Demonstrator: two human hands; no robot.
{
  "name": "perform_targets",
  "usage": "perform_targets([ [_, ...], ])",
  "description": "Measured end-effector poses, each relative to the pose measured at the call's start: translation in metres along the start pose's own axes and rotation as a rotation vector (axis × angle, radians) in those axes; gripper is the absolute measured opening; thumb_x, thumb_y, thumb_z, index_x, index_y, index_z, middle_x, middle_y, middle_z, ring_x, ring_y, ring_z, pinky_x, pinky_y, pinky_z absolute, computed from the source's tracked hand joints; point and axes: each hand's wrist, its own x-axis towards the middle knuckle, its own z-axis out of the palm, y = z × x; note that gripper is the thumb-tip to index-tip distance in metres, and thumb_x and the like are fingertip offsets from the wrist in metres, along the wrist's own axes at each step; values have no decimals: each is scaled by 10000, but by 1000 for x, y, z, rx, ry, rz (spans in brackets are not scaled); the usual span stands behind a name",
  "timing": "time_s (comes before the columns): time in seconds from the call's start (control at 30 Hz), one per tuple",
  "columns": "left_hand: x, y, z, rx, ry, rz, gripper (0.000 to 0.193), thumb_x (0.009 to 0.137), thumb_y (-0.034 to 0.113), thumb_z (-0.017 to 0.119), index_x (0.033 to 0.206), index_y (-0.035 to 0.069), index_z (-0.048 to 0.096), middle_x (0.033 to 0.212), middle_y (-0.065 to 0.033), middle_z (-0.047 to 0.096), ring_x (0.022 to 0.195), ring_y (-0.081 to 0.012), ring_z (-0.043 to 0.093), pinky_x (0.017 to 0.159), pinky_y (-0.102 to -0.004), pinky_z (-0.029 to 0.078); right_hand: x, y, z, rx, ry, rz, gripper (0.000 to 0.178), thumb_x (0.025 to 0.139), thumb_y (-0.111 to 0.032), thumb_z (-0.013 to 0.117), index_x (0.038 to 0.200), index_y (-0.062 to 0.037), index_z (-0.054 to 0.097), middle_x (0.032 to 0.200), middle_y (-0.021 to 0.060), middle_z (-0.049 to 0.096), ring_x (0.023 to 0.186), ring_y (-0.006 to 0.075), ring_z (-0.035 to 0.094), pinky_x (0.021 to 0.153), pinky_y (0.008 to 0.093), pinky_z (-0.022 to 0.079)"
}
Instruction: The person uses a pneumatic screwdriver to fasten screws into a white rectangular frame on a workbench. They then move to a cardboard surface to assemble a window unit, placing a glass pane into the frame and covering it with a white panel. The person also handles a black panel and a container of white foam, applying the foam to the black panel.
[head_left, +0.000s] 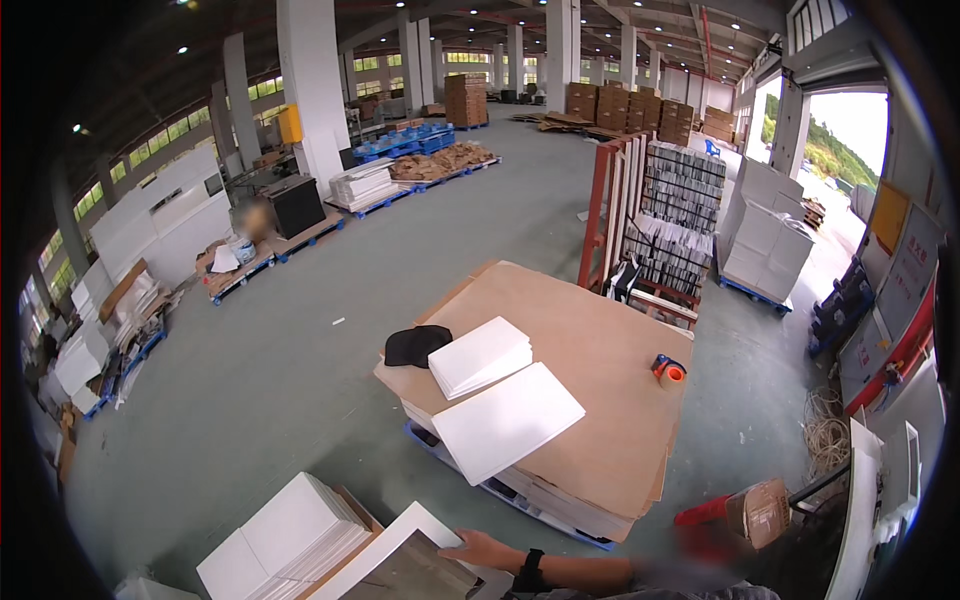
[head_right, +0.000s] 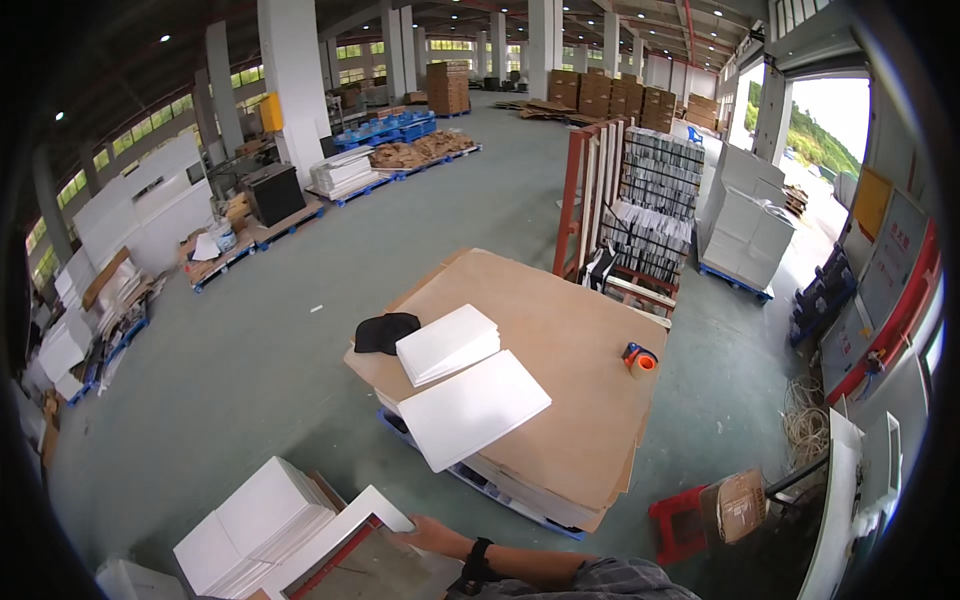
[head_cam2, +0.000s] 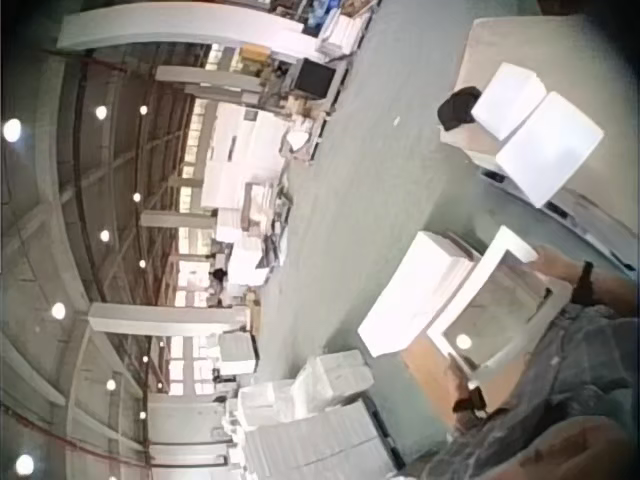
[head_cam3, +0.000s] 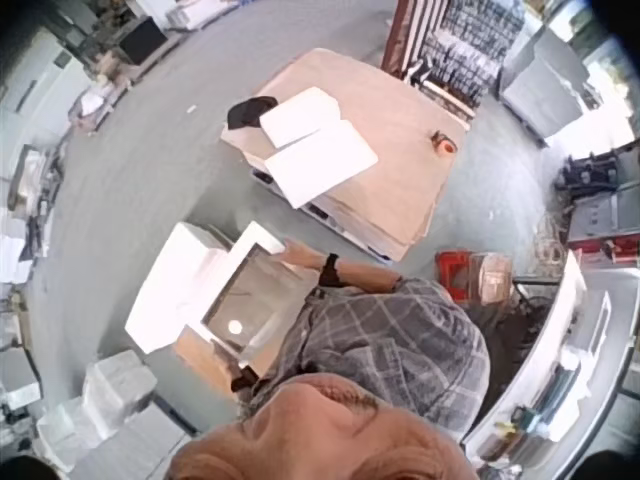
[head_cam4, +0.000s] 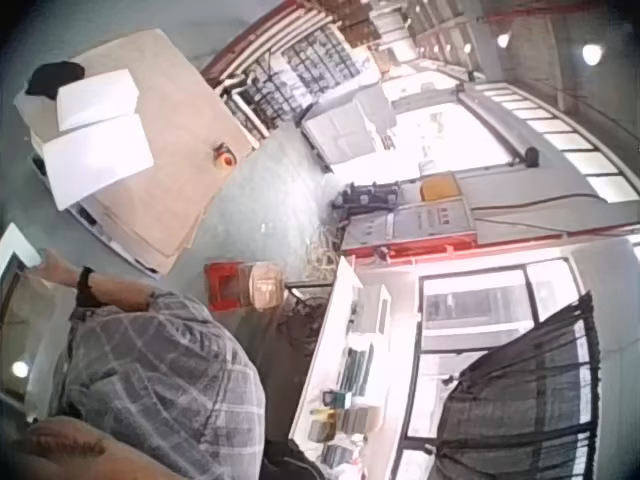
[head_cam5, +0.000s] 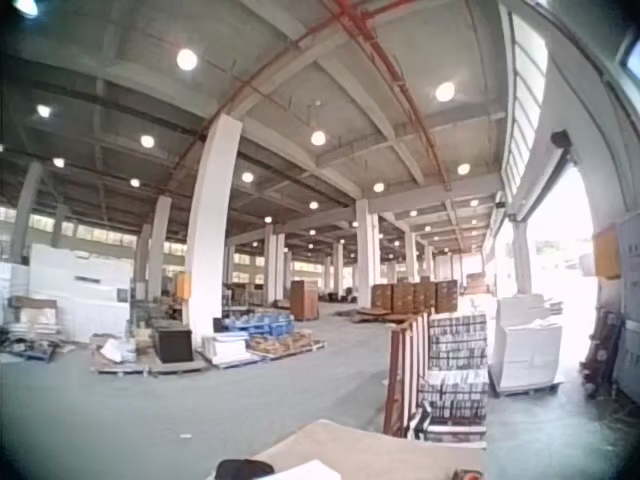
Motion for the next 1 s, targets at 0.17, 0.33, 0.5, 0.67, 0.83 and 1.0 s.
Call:
perform_targets([
  [0.17,-9,-30,-30,-89,115,-108,598,1098,519,447,901,15,703,822,-123,707,781,-269,670,751,-402,538,19,-28,18,97,-208,53,833,933,-632,677,1363,77,604,1233,234,693,1152,300,661,990,373,506],
  [0.33,2,-65,-64,-220,145,-192,526,1092,467,512,1039,-16,716,894,-154,717,816,-297,696,743,-429,572,82,4,74,113,-247,-85,750,940,-583,696,1318,63,637,1175,196,710,1093,275,673,939,376,515],
  [0.5,46,-18,-46,-68,288,-72,437,1052,400,501,1078,4,685,811,-162,713,656,-248,700,630,-384,589,129,-28,65,224,-280,116,527,942,-449,750,1138,38,709,1005,80,744,879,137,683,767,315,542],
  [0.67,97,48,-17,-188,399,-92,402,1060,396,558,907,36,650,635,-84,631,480,-196,590,468,-340,488,215,-19,97,167,-169,52,585,970,-495,719,1145,63,702,971,64,720,890,118,628,804,328,519],
  [0.83,176,60,-13,-132,393,-137,390,1055,374,591,1106,0,689,884,-47,700,746,-127,646,658,-291,519,297,-36,89,157,-209,160,586,1020,-478,646,1166,88,683,1015,107,722,936,138,624,846,332,511],
  [1.0,227,108,-7,-83,293,-118,397,1051,361,612,1218,7,681,985,-41,711,845,-126,662,752,-287,545,371,-74,87,50,-140,121,616,1055,-509,551,1151,86,676,985,127,705,892,170,608,843,350,503],
])
